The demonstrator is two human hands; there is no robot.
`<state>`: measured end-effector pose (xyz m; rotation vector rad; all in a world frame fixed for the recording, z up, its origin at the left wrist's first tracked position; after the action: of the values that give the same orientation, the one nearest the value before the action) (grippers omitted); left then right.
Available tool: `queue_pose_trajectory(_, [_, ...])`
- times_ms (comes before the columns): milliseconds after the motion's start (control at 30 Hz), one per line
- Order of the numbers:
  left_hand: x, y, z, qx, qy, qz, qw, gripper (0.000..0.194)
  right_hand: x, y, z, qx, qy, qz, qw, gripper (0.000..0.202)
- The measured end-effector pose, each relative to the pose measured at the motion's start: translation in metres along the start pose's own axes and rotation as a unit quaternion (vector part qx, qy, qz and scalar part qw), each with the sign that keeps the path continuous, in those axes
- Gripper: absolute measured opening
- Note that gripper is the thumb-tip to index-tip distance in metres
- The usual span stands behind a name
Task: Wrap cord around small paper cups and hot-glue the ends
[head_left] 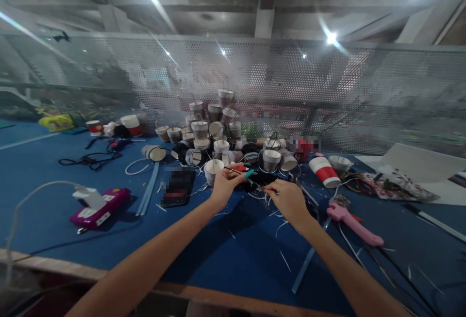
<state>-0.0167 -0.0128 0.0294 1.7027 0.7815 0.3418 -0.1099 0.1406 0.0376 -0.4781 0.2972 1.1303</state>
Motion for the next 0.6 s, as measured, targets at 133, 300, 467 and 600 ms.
queue_pose_trajectory(133, [0.001,-0.005,-0.001,0.005,0.003,-0.002,1.000,0.040,0.001,0.000,0.002,0.038,0.007,0.001,0.999,0.014])
queue_pose_trajectory(300, [0.002,-0.014,-0.001,0.021,-0.019,-0.001,1.000,0.038,0.000,0.001,0.000,0.035,0.003,0.009,0.999,0.014])
queue_pose_trajectory(467, [-0.002,-0.011,0.002,0.037,-0.016,0.009,0.999,0.040,-0.002,-0.002,0.005,-0.114,-0.047,0.017,0.992,0.019])
queue_pose_trajectory(600, [-0.002,-0.004,0.003,0.031,-0.053,0.012,0.998,0.040,-0.011,-0.005,0.011,-0.282,-0.127,-0.003,0.951,0.023])
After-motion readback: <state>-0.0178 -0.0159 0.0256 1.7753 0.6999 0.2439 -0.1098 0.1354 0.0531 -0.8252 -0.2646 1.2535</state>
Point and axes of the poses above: each hand's wrist, its own x-axis away from the middle knuckle, its own z-axis out of the back of the hand, y = z × x, the point moved 1 cm from there along -x, towards the middle knuckle, and after that the axes turned 3 degrees about z, right-handed, at the moved point
